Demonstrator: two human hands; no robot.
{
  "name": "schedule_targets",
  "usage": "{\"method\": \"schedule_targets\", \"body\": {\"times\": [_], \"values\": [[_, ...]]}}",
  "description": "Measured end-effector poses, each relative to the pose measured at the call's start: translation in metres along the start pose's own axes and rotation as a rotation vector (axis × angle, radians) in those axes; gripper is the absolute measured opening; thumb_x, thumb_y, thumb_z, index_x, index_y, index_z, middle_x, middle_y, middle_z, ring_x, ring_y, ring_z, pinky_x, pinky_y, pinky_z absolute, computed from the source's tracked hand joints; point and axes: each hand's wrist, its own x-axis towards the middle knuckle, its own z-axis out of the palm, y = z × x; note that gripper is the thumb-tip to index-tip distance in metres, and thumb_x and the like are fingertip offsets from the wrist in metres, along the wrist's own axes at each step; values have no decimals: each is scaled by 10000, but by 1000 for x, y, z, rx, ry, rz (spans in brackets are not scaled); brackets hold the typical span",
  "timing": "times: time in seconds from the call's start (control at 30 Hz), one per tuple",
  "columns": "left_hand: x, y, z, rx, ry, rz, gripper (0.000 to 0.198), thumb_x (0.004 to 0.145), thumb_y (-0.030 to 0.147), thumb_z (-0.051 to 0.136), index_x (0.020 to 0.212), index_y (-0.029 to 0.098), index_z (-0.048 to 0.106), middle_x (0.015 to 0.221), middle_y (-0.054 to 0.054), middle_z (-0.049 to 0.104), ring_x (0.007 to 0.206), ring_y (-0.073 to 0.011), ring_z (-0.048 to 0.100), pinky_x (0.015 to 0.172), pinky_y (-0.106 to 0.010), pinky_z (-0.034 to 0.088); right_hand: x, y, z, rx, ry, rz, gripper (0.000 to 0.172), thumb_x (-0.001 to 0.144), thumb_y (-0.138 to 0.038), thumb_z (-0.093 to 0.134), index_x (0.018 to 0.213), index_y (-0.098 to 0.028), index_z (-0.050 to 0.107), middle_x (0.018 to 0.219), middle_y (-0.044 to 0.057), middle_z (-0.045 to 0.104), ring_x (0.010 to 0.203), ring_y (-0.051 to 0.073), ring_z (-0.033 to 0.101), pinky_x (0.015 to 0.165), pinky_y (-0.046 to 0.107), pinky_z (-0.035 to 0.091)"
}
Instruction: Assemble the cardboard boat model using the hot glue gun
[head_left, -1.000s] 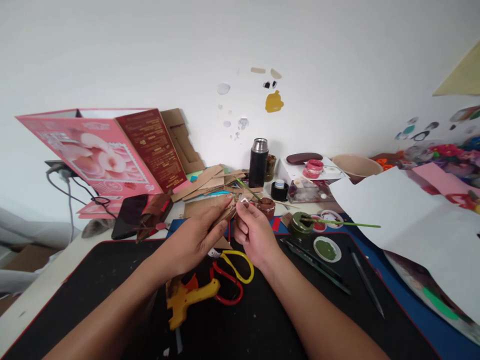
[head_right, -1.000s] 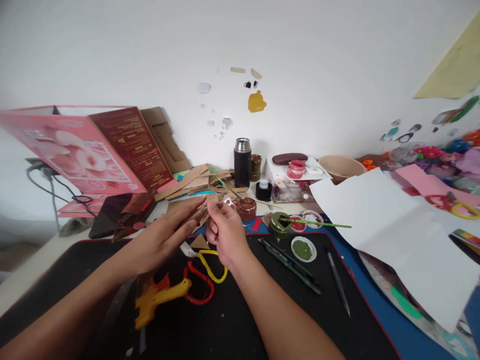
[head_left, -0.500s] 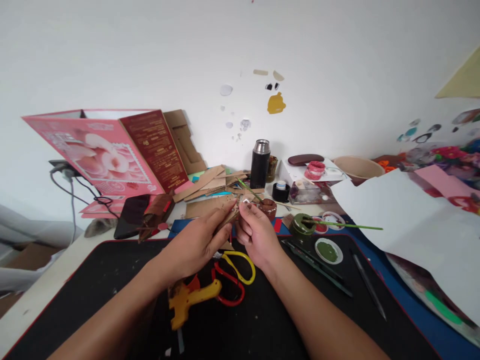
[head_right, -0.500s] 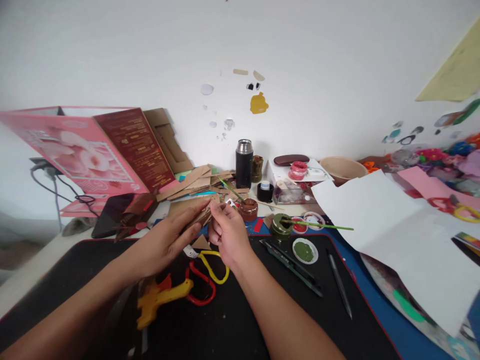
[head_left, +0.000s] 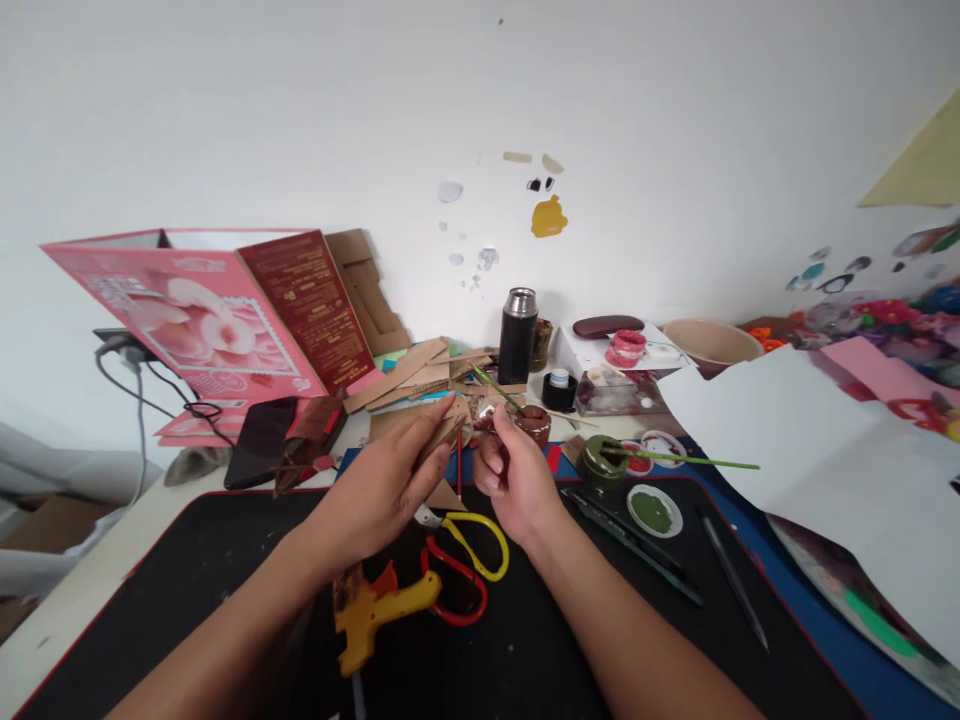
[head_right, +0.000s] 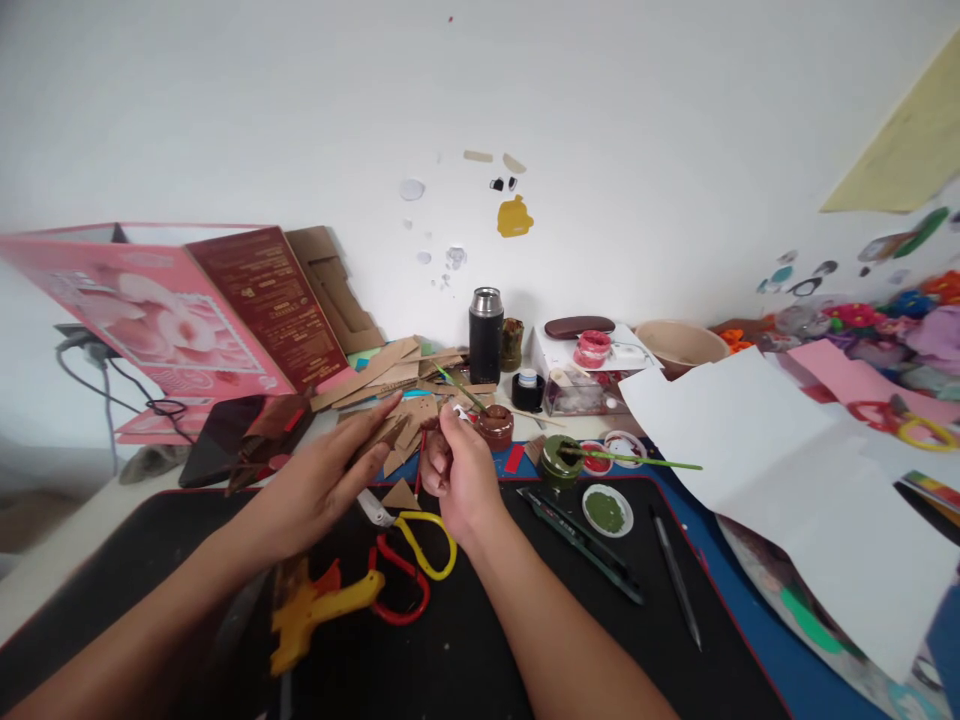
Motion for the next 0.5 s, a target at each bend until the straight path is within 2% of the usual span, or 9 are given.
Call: {"method": "schedule_targets", "body": {"times": [0.07, 0.17, 0.5], "values": [[1, -2, -3, 4, 40, -21, 632, 1118, 489, 392, 1676, 194, 383, 1616, -166, 569, 1458, -316, 584, 1197, -505, 497, -1, 1, 0, -17, -3, 10, 520, 769, -650, 881, 802, -205, 614, 471, -120, 406, 352, 54, 292, 356, 201, 133], [2, -5, -3, 14, 59, -33, 632, 1115, 480, 397, 1673, 183, 390, 1591, -176, 589, 1419, -320, 620, 1172, -498, 520, -4, 6, 3, -61, -28, 39, 519, 794, -634, 875, 788, -218, 565, 480, -115, 419, 362, 55, 292, 363, 198, 150], [1, -10, 3, 38, 3, -13, 602, 1115, 415, 406, 1669, 181, 397, 1587, -187, 587, 1391, -324, 641, 1136, -479, 553, -8, 13, 5, -120, -47, 121, 518, 744, -578, 930, 804, -217, 562, 469, -128, 429, 372, 42, 284, 369, 170, 182]]}}
